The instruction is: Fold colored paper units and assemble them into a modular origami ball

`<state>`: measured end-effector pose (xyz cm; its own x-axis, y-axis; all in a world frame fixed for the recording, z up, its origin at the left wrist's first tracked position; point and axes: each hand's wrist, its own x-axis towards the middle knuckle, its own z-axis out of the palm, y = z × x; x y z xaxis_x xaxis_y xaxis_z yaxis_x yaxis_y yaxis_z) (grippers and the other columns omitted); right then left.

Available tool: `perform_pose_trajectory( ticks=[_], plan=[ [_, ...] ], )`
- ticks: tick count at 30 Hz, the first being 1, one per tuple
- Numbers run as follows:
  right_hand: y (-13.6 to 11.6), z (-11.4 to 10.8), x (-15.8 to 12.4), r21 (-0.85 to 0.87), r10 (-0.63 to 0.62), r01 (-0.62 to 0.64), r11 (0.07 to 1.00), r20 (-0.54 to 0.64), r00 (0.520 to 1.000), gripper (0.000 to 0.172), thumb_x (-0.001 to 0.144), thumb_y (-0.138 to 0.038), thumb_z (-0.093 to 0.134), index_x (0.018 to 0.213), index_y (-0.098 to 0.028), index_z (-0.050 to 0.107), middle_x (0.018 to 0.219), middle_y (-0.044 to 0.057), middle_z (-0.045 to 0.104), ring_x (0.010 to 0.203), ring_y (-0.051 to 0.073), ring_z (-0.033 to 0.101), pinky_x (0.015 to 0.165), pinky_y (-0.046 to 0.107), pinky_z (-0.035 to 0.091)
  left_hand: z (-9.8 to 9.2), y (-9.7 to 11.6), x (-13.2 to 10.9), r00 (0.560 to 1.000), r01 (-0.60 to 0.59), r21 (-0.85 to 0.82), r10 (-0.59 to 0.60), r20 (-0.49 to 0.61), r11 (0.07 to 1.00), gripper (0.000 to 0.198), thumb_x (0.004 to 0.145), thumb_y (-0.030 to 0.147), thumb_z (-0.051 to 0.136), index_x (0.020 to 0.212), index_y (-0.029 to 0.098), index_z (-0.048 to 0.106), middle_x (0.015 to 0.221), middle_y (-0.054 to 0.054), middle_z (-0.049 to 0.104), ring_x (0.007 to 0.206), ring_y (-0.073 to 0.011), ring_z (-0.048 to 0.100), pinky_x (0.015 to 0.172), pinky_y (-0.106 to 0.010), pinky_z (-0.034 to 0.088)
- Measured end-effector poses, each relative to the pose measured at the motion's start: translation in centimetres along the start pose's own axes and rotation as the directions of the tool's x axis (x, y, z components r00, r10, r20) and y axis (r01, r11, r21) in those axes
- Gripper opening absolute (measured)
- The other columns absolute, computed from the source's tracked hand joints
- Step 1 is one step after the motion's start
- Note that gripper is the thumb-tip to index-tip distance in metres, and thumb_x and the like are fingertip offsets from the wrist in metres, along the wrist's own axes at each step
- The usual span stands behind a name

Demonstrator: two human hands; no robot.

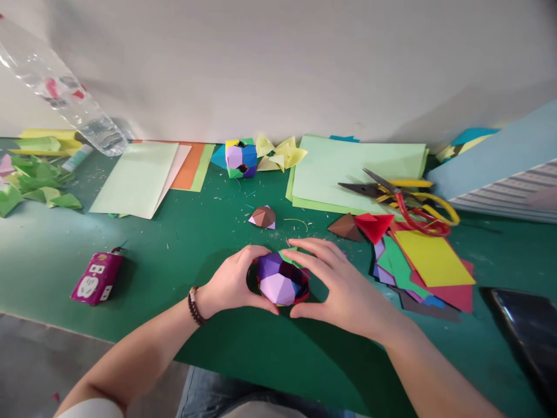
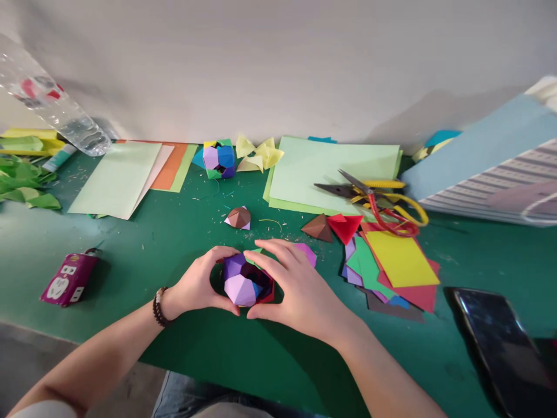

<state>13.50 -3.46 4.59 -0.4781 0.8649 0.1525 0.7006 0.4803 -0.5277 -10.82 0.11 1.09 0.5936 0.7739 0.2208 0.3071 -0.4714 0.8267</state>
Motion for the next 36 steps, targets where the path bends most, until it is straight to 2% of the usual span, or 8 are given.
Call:
perform_pose_trajectory(
  ticks=[4,7,12,15,19,25,29,36],
  plan=[
    [0.1,0.3,-0.1,-0.061,-0.05,0.05,0.997,-0.004,0.999,0.079,0.073,-0.052,0.079,0.142,-0.032,0.046,0.152,0.012,0.043,0.14,0.038,0.039,0.106,0.059,0.045,0.7,-0.1,-0.3,0.997,-0.014,0.069,0.02,-0.076,0.998,0.096,0.048,0.071,0.083,0.121,0.021,0.046,0.121,-0.015,0.063,0.111,-0.0346,0.065,0.092,-0.05,0.056],
    [-0.1,0.0,-0.1,-0.106,-0.16,0.154,0.982,-0.048,0.986,0.064,0.077,-0.046,0.078,0.135,-0.032,0.053,0.156,0.012,0.037,0.144,0.038,0.034,0.106,0.06,0.044,1.1,-0.2,-0.5,0.989,-0.025,0.116,0.042,-0.141,0.993,0.095,0.043,0.071,0.084,0.114,0.021,0.045,0.126,-0.02,0.058,0.118,-0.0387,0.061,0.094,-0.054,0.054],
    [-1.3,0.2,-0.7,-0.234,-0.339,0.293,0.927,-0.191,0.921,0.034,0.083,-0.034,0.075,0.113,-0.024,0.065,0.133,0.014,0.059,0.131,0.035,0.049,0.103,0.056,0.048,0.9,-0.4,-0.5,0.986,-0.105,0.075,0.113,-0.122,0.992,0.102,0.044,0.07,0.084,0.122,0.019,0.043,0.132,-0.023,0.053,0.124,-0.0396,0.057,0.096,-0.056,0.054],
    [-2.0,1.1,-1.6,-0.27,-0.323,0.254,0.929,-0.252,0.912,0.034,0.083,-0.029,0.075,0.114,-0.022,0.063,0.122,0.014,0.066,0.12,0.032,0.057,0.098,0.052,0.052,0.4,-0.6,-0.3,0.971,-0.228,0.048,0.231,-0.054,0.972,0.098,0.057,0.064,0.083,0.134,0.02,0.044,0.143,-0.023,0.045,0.135,-0.0378,0.048,0.104,-0.054,0.05],
    [-2.9,2.6,-2.4,-0.266,-0.261,0.175,0.948,-0.337,0.904,0.038,0.084,-0.025,0.073,0.12,-0.023,0.06,0.12,0.013,0.069,0.114,0.032,0.063,0.092,0.049,0.056,0.6,-0.8,-0.3,0.963,-0.267,0.053,0.268,-0.007,0.962,0.07,0.073,0.054,0.077,0.132,0.024,0.053,0.144,-0.018,0.047,0.134,-0.0332,0.049,0.107,-0.05,0.049],
    [-3.4,4.6,-2.9,-0.289,-0.22,0.107,0.951,-0.392,0.893,0.045,0.085,-0.013,0.068,0.127,-0.026,0.058,0.118,0.01,0.072,0.108,0.029,0.069,0.091,0.047,0.058,1.0,-0.6,-0.7,0.936,-0.333,0.154,0.345,-0.062,0.93,0.065,0.076,0.056,0.073,0.13,0.023,0.057,0.141,-0.018,0.051,0.129,-0.032,0.053,0.104,-0.049,0.05],
    [-3.5,5.3,-3.4,-0.294,-0.213,0.087,0.952,-0.43,0.877,0.05,0.086,-0.012,0.065,0.133,-0.028,0.055,0.121,0.008,0.073,0.111,0.028,0.069,0.091,0.045,0.058,1.0,-0.5,-0.8,0.946,-0.304,0.183,0.319,-0.056,0.935,0.054,0.08,0.051,0.072,0.128,0.027,0.06,0.141,-0.014,0.052,0.127,-0.0303,0.055,0.104,-0.05,0.049],
    [-3.8,5.4,-3.2,-0.299,-0.214,0.076,0.951,-0.461,0.861,0.041,0.086,-0.009,0.066,0.123,-0.026,0.062,0.115,0.008,0.076,0.107,0.026,0.071,0.088,0.041,0.058,1.3,-0.4,-0.7,0.914,-0.353,0.239,0.388,-0.116,0.905,0.047,0.081,0.045,0.073,0.122,0.025,0.062,0.135,-0.015,0.054,0.123,-0.0282,0.056,0.097,-0.048,0.054]
  ],
)
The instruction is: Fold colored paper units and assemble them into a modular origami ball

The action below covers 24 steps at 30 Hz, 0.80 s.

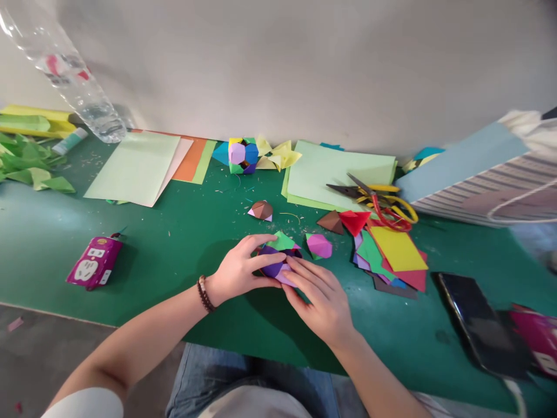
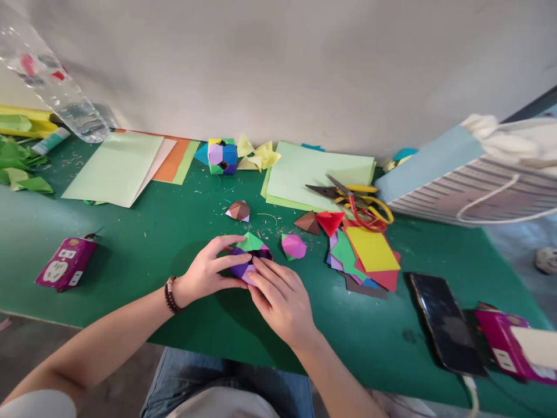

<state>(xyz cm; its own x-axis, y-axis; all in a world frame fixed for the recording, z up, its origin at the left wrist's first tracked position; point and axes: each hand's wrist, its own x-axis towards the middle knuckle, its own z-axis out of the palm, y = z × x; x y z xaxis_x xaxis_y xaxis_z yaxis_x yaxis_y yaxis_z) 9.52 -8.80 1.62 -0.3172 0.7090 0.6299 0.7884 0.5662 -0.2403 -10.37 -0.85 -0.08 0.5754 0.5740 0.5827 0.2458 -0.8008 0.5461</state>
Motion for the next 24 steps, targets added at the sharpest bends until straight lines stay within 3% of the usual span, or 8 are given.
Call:
perform_pose_trajectory(
  ticks=[11,15,18,20,22,24],
  plan=[
    [-0.1,0.3,-0.2,0.076,0.036,-0.036,0.996,-0.003,0.999,0.046,0.087,-0.011,0.062,0.129,-0.029,0.06,0.12,0.006,0.073,0.114,0.025,0.068,0.091,0.041,0.058,-0.3,0.0,0.3,0.999,0.041,0.021,-0.041,0.008,0.999,0.048,0.077,0.043,0.077,0.121,0.028,0.064,0.134,-0.013,0.055,0.118,-0.028,0.059,0.09,-0.047,0.059],
    [2.3,-3.1,1.3,0.121,0.052,-0.053,0.991,0.008,0.999,0.049,0.088,-0.023,0.065,0.135,-0.027,0.054,0.132,0.012,0.065,0.123,0.03,0.061,0.098,0.048,0.054,-0.9,0.3,0.4,0.998,0.051,0.001,-0.051,0.048,0.999,0.058,0.075,0.045,0.079,0.128,0.03,0.06,0.139,-0.014,0.05,0.121,-0.0298,0.057,0.092,-0.046,0.059],
    [6.1,-6.2,3.1,0.037,0.254,-0.253,0.967,-0.03,0.967,0.041,0.09,-0.024,0.061,0.131,-0.027,0.057,0.128,0.009,0.067,0.122,0.03,0.06,0.103,0.051,0.05,-1.5,0.6,0.5,0.994,0.091,-0.03,-0.089,0.068,0.995,0.073,0.069,0.054,0.079,0.133,0.031,0.055,0.143,-0.015,0.044,0.128,-0.0344,0.053,0.095,-0.049,0.057],
    [8.6,-7.0,4.1,-0.059,0.298,-0.292,0.955,0.16,0.941,0.039,0.089,-0.033,0.064,0.127,-0.026,0.061,0.125,0.008,0.069,0.119,0.031,0.061,0.099,0.052,0.051,-1.8,0.8,0.5,0.988,0.141,-0.042,-0.138,0.064,0.989,0.087,0.064,0.062,0.078,0.141,0.033,0.047,0.147,-0.016,0.04,0.124,-0.0352,0.055,0.093,-0.051,0.057],
    [10.2,-6.5,4.6,-0.112,0.28,-0.256,0.96,0.385,0.879,0.051,0.08,-0.036,0.074,0.128,-0.025,0.062,0.126,0.009,0.068,0.116,0.034,0.062,0.093,0.053,0.055,-2.1,0.8,0.6,0.975,0.206,-0.072,-0.199,0.097,0.976,0.101,0.059,0.067,0.078,0.146,0.033,0.038,0.149,-0.018,0.038,0.124,-0.0369,0.054,0.087,-0.049,0.059],
    [10.8,-5.3,4.6,-0.136,0.27,-0.233,0.963,0.479,0.836,0.058,0.076,-0.032,0.078,0.13,-0.023,0.06,0.127,0.01,0.068,0.115,0.034,0.062,0.09,0.052,0.056,-2.3,0.6,0.6,0.958,0.265,-0.087,-0.252,0.137,0.96,0.108,0.058,0.072,0.075,0.149,0.033,0.033,0.15,-0.018,0.038,0.128,-0.0393,0.049,0.084,-0.047,0.059]
  ],
)
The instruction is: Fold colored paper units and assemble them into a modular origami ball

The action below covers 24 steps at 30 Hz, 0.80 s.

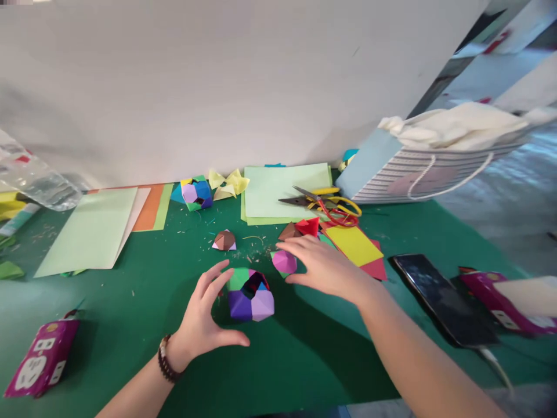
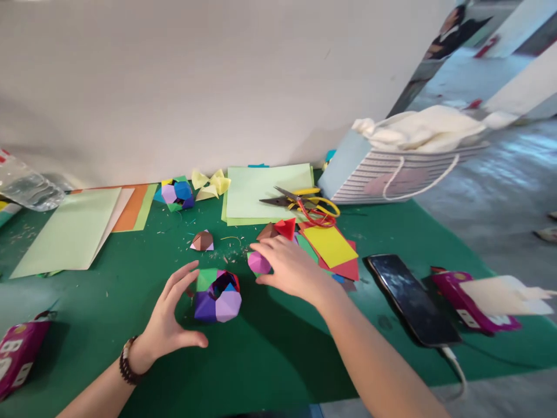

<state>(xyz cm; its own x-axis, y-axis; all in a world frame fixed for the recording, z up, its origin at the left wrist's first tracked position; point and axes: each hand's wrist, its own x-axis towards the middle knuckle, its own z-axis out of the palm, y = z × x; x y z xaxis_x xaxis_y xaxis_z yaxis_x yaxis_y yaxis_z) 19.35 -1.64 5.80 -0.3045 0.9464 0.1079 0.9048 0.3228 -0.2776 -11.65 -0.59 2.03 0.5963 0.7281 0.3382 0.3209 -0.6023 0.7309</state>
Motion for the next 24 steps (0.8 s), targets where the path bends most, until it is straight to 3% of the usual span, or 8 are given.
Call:
perform_pose_trajectory(
  ticks=[6,11,14,16,18,20,24],
  plan=[
    [-0.4,3.6,0.1,-0.071,-0.022,0.021,0.997,-0.022,0.999,0.048,0.075,-0.019,0.078,0.121,-0.02,0.062,0.115,0.01,0.071,0.106,0.032,0.063,0.085,0.049,0.057,0.0,-0.8,0.8,0.992,0.125,-0.104,-0.125,0.002,0.987,0.104,0.059,0.079,0.069,0.145,0.029,0.038,0.143,-0.017,0.048,0.124,-0.0381,0.051,0.095,-0.053,0.05],
    [-0.2,3.8,0.2,-0.077,0.025,-0.026,0.997,-0.016,1.0,0.04,0.078,-0.022,0.075,0.116,-0.018,0.064,0.109,0.013,0.071,0.099,0.033,0.066,0.08,0.048,0.057,0.3,-1.3,0.8,0.982,0.186,-0.278,-0.167,0.093,0.942,0.113,0.059,0.067,0.079,0.151,0.027,0.028,0.151,-0.018,0.041,0.138,-0.0399,0.042,0.113,-0.056,0.036],
    [-0.2,2.6,-0.1,0.078,0.106,-0.103,0.992,-0.043,0.993,0.041,0.079,-0.025,0.074,0.118,-0.021,0.063,0.112,0.011,0.07,0.098,0.031,0.069,0.079,0.045,0.058,0.0,-1.3,0.7,0.969,0.224,-0.291,-0.181,0.168,0.93,0.114,0.056,0.059,0.086,0.15,0.027,0.03,0.151,-0.018,0.041,0.138,-0.0398,0.043,0.114,-0.055,0.036],
    [-0.3,1.5,-0.5,0.292,0.138,-0.112,0.95,-0.068,0.988,0.042,0.082,-0.034,0.073,0.122,-0.026,0.061,0.12,0.009,0.068,0.104,0.029,0.068,0.081,0.042,0.058,-0.2,-1.1,0.7,0.966,0.222,-0.266,-0.175,0.191,0.938,0.109,0.057,0.053,0.088,0.147,0.028,0.033,0.15,-0.017,0.043,0.136,-0.0387,0.046,0.113,-0.054,0.039],
    [-0.4,0.5,-0.8,0.536,0.059,-0.027,0.844,-0.044,0.997,0.049,0.08,-0.044,0.075,0.124,-0.029,0.061,0.123,0.007,0.067,0.109,0.027,0.066,0.087,0.038,0.057,-0.2,-0.8,0.6,0.977,0.16,-0.235,-0.12,0.173,0.959,0.105,0.059,0.048,0.089,0.146,0.029,0.034,0.148,-0.017,0.045,0.136,-0.0376,0.047,0.111,-0.054,0.042],
    [-0.6,-0.2,-1.0,0.664,-0.082,0.045,0.747,0.025,0.996,0.052,0.076,-0.049,0.079,0.122,-0.031,0.063,0.124,0.005,0.068,0.113,0.025,0.064,0.093,0.037,0.055,-0.2,-0.5,0.4,0.989,0.043,-0.195,-0.015,0.144,0.98,0.101,0.062,0.044,0.089,0.146,0.028,0.034,0.147,-0.017,0.045,0.136,-0.0366,0.046,0.11,-0.054,0.043],
    [-0.9,-0.4,-0.9,0.673,-0.2,0.032,0.739,0.174,0.964,0.047,0.076,-0.045,0.079,0.12,-0.035,0.067,0.127,0.003,0.065,0.117,0.024,0.061,0.099,0.039,0.051,0.2,-0.2,0.2,0.967,-0.211,-0.102,0.222,0.121,0.972,0.097,0.069,0.037,0.086,0.147,0.022,0.031,0.145,-0.02,0.044,0.138,-0.0353,0.044,0.111,-0.054,0.043]
  ],
)
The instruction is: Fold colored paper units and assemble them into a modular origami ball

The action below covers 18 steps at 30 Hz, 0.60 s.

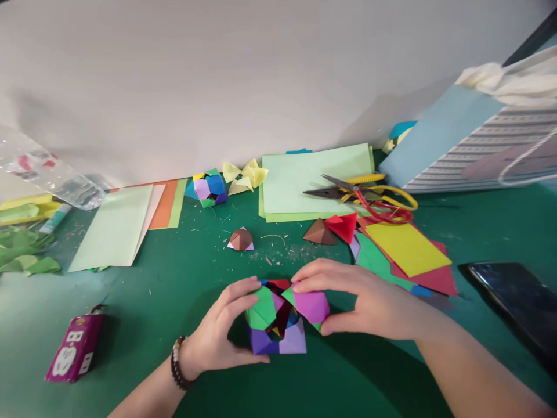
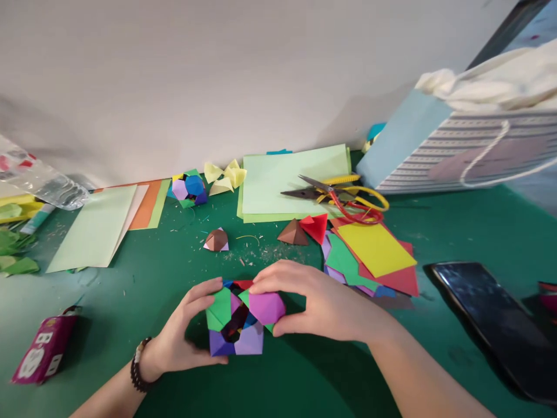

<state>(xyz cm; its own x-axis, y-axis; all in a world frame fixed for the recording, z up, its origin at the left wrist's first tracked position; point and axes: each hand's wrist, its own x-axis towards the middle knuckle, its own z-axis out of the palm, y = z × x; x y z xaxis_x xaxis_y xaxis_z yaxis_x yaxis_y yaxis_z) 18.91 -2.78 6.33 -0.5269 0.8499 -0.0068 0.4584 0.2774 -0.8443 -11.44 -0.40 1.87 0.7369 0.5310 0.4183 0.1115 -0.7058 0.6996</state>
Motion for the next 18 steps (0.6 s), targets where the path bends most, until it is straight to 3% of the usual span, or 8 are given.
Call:
perform_pose_trajectory(
  ticks=[5,18],
  plan=[
    [0.06,0.31,-0.08,-0.047,-0.007,0.008,0.999,0.036,0.999,0.041,0.08,-0.039,0.077,0.12,-0.037,0.068,0.129,0.004,0.063,0.122,0.024,0.056,0.1,0.041,0.049,0.2,0.12,0.0,0.992,-0.129,0.076,0.128,0.012,0.989,0.092,0.075,0.036,0.082,0.148,0.017,0.03,0.142,-0.021,0.045,0.14,-0.0355,0.041,0.112,-0.054,0.043],
    [0.23,0.56,-0.07,-0.084,-0.114,0.115,0.99,0.018,0.993,0.041,0.083,-0.032,0.075,0.123,-0.035,0.067,0.131,0.003,0.065,0.123,0.022,0.053,0.1,0.039,0.05,0.39,0.09,0.2,0.992,-0.128,0.061,0.128,0.01,0.99,0.094,0.073,0.04,0.082,0.149,0.018,0.03,0.142,-0.02,0.046,0.139,-0.0349,0.042,0.111,-0.054,0.044]
  ],
)
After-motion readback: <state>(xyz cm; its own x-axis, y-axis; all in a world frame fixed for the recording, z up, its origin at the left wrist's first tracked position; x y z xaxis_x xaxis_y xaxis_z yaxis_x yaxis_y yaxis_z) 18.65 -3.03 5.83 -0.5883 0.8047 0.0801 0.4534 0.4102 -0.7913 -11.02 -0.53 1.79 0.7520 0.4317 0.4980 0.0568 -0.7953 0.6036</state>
